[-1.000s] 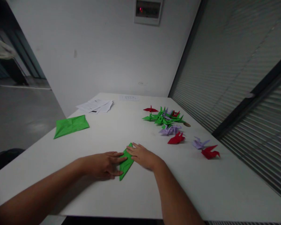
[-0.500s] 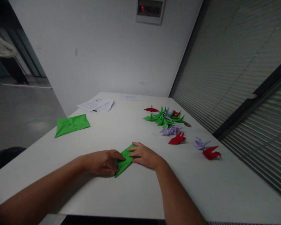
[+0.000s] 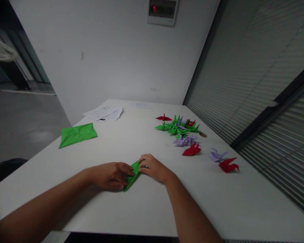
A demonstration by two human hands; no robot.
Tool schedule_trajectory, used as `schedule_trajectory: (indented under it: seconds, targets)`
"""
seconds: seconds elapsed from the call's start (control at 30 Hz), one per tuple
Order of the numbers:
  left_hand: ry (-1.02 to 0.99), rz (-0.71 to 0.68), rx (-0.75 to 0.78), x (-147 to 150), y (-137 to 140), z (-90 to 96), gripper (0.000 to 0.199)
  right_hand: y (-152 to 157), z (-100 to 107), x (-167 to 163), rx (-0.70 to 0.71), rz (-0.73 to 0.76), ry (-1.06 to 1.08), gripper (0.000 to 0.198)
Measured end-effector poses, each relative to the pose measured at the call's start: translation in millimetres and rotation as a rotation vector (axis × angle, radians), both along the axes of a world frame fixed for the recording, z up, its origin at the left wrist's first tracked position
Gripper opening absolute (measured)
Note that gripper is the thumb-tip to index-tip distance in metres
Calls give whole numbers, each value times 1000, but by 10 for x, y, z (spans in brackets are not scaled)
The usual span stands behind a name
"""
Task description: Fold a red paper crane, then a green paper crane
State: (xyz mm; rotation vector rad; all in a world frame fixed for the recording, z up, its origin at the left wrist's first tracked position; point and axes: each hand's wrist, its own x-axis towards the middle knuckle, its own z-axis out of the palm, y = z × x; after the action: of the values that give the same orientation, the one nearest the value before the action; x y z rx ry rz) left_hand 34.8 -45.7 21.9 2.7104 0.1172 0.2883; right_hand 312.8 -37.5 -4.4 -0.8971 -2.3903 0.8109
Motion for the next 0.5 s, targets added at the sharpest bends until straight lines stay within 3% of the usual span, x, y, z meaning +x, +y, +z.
schedule_trajectory:
  seconds: [0.13, 0.3, 0.5]
  targets:
    - [-22, 1, -20, 7, -7, 8, 24, -40, 10, -112, 7, -90, -14, 6]
    - [-17, 28, -30, -4, -28, 45, 14, -70, 11, -201, 7, -222, -74, 15]
    - [-17, 15, -20, 0, -57, 88, 10, -59, -3, -225, -2, -272, -91, 20]
